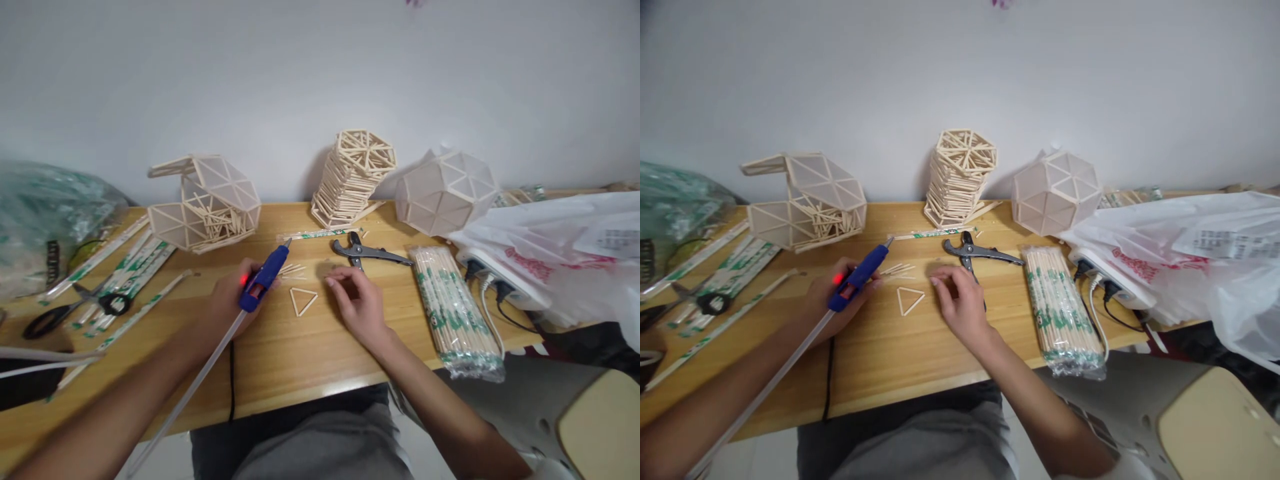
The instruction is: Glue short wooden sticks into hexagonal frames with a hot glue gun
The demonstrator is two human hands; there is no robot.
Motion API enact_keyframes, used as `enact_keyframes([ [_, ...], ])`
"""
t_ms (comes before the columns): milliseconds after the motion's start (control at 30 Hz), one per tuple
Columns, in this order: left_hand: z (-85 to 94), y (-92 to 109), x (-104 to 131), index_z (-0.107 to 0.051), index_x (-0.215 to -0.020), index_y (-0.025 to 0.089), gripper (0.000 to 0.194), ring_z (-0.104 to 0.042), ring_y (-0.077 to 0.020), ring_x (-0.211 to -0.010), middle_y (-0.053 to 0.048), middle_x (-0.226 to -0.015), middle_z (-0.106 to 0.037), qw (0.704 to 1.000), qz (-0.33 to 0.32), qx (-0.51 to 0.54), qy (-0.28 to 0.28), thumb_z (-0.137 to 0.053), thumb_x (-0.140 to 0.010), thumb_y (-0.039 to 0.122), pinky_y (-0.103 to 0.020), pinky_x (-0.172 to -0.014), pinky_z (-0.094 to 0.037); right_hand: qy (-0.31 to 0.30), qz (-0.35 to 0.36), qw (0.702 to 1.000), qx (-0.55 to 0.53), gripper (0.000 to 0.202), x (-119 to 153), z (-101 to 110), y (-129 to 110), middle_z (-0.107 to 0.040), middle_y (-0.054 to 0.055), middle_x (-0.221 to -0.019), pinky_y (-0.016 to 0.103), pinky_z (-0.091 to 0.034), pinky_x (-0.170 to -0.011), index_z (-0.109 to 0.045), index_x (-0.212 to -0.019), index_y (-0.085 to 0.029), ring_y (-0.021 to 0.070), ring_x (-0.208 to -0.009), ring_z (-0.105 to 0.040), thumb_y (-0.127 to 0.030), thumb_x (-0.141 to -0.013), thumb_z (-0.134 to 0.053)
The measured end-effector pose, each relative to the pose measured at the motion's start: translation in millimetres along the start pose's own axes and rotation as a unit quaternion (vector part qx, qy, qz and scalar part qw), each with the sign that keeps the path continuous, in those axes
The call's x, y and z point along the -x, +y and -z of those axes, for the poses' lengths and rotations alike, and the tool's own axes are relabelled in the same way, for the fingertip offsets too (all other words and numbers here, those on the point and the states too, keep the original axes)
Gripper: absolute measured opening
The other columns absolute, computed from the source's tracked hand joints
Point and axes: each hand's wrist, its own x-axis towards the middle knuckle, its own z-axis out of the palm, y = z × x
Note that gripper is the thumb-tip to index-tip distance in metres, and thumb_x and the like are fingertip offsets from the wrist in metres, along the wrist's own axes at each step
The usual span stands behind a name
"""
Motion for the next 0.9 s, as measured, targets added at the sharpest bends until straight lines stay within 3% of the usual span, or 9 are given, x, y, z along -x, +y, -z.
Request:
enact_keyframes([
  [167, 2.9, 1.7, 1.0, -0.066, -0.106, 0.027, 0.021, -0.075, -0.0238, -0.087, -0.001, -0.098, -0.080, 1.000, -0.003, 0.004, -0.031, -0.067, -0.094, 0.044, -0.033, -0.076, -0.056, 0.030, 0.021, 0.999, -0.001, 0.010, 0.2, 0.5, -2.8, -0.078, 0.004, -0.093, 0.037, -0.061, -0.080, -0.068, -0.105, -0.024, 0.0219, -0.084, -0.075, -0.031, -0.101, -0.076],
  [267, -0.2, -4.1, 2.6, -0.067, -0.111, 0.027, 0.023, -0.076, -0.0253, -0.092, -0.003, -0.103, -0.081, 0.999, -0.008, 0.001, -0.053, -0.067, -0.093, 0.042, -0.034, -0.079, -0.057, -0.016, 0.074, 0.997, 0.020, 0.018, -2.5, 1.7, -7.0, -0.078, 0.004, -0.091, 0.039, -0.060, -0.082, -0.069, -0.113, -0.025, 0.0231, -0.087, -0.073, -0.032, -0.100, -0.079],
  [367, -5.5, -12.2, 5.2, -0.068, -0.113, 0.025, 0.025, -0.076, -0.0247, -0.090, -0.003, -0.101, -0.081, 0.998, -0.027, 0.002, -0.065, -0.067, -0.093, 0.040, -0.032, -0.077, -0.057, -0.068, 0.129, 0.989, 0.013, 0.026, -5.3, 2.0, -9.4, -0.081, 0.008, -0.106, 0.042, -0.060, -0.089, -0.070, -0.125, -0.024, 0.0239, -0.096, -0.074, -0.030, -0.101, -0.077],
  [467, -8.8, -15.7, 7.4, -0.069, -0.115, 0.025, 0.026, -0.075, -0.0230, -0.087, -0.003, -0.103, -0.081, 0.995, -0.053, 0.008, -0.082, -0.067, -0.091, 0.035, -0.031, -0.077, -0.057, -0.121, 0.161, 0.979, -0.003, 0.020, -6.6, 1.3, -8.5, -0.083, 0.007, -0.113, 0.045, -0.060, -0.094, -0.073, -0.126, -0.026, 0.0241, -0.101, -0.075, -0.027, -0.105, -0.071],
  [567, -9.4, -13.5, 8.1, -0.069, -0.116, 0.026, 0.026, -0.075, -0.0229, -0.085, -0.002, -0.102, -0.081, 0.993, -0.061, 0.015, -0.099, -0.066, -0.092, 0.035, -0.032, -0.078, -0.057, -0.150, 0.163, 0.975, -0.007, 0.015, -6.1, 0.9, -6.7, -0.084, 0.005, -0.107, 0.046, -0.061, -0.092, -0.076, -0.119, -0.027, 0.0239, -0.097, -0.075, -0.026, -0.108, -0.066],
  [900, -4.8, -4.7, 6.8, -0.070, -0.114, 0.027, 0.025, -0.074, -0.0240, -0.083, -0.004, -0.101, -0.082, 0.992, -0.057, 0.029, -0.113, -0.064, -0.089, 0.031, -0.036, -0.079, -0.058, -0.148, 0.144, 0.978, -0.002, 0.010, -7.8, 1.9, -12.0, -0.080, 0.006, -0.101, 0.043, -0.060, -0.090, -0.071, -0.110, -0.024, 0.0231, -0.095, -0.071, -0.023, -0.110, -0.061],
])
